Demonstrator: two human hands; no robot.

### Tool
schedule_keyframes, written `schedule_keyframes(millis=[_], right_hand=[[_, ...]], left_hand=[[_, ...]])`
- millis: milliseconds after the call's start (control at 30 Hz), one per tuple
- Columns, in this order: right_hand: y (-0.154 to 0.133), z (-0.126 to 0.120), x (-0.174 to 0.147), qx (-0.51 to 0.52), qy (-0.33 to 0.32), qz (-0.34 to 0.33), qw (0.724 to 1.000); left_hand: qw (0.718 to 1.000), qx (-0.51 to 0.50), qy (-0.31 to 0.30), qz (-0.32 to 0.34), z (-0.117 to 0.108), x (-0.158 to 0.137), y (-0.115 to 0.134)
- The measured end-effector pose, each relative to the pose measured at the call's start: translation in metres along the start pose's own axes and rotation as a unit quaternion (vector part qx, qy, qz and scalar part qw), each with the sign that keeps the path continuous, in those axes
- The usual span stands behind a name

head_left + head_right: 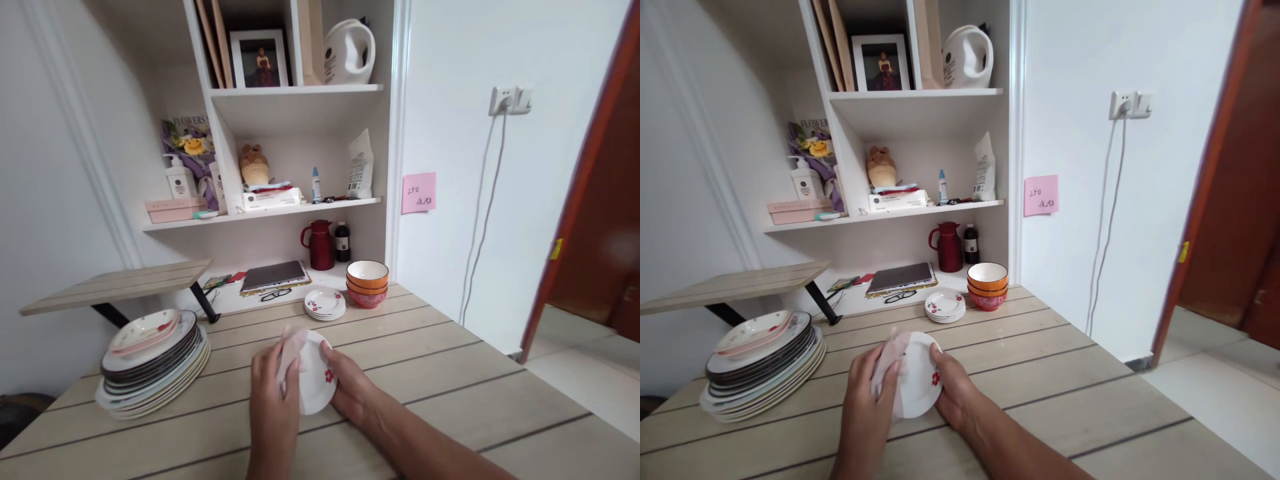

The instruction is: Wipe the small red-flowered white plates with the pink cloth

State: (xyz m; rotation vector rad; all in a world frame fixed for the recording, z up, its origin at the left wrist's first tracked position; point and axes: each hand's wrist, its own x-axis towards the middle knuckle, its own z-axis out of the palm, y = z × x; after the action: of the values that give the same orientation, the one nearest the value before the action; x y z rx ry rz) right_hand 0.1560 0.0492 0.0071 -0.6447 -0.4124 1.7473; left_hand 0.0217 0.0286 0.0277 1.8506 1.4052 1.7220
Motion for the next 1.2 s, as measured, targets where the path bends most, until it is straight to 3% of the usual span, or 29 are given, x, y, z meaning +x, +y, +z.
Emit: schedule_keyframes(millis=[67, 167, 433, 833, 1200], right_hand=[[0.000, 0.000, 0.000, 0.006, 0.002, -0.009, 1.000], [0.000, 0.001, 0.001, 0.011, 0.006, -0.008, 1.000], [-0.004, 0.001, 0.002, 0.012, -0.003, 0.014, 1.000], [-0.005, -0.003, 0.002, 0.020, -0.010, 0.035, 0.999], [0.002, -0.013, 0.005, 0.002, -0.056, -0.017, 0.998]], left_hand=[[0.997, 0.032, -0.032, 0.059, 0.009, 0.014, -0.006], [0.991, 0.098, -0.068, 0.068, 0.021, 0.024, -0.024], [0.962, 0.223, -0.080, 0.135, 0.033, -0.002, -0.070], [0.963, 0.119, -0.090, 0.224, 0.026, -0.003, -0.072], [0.927, 0.118, -0.190, 0.301, 0.029, -0.007, -0.082]])
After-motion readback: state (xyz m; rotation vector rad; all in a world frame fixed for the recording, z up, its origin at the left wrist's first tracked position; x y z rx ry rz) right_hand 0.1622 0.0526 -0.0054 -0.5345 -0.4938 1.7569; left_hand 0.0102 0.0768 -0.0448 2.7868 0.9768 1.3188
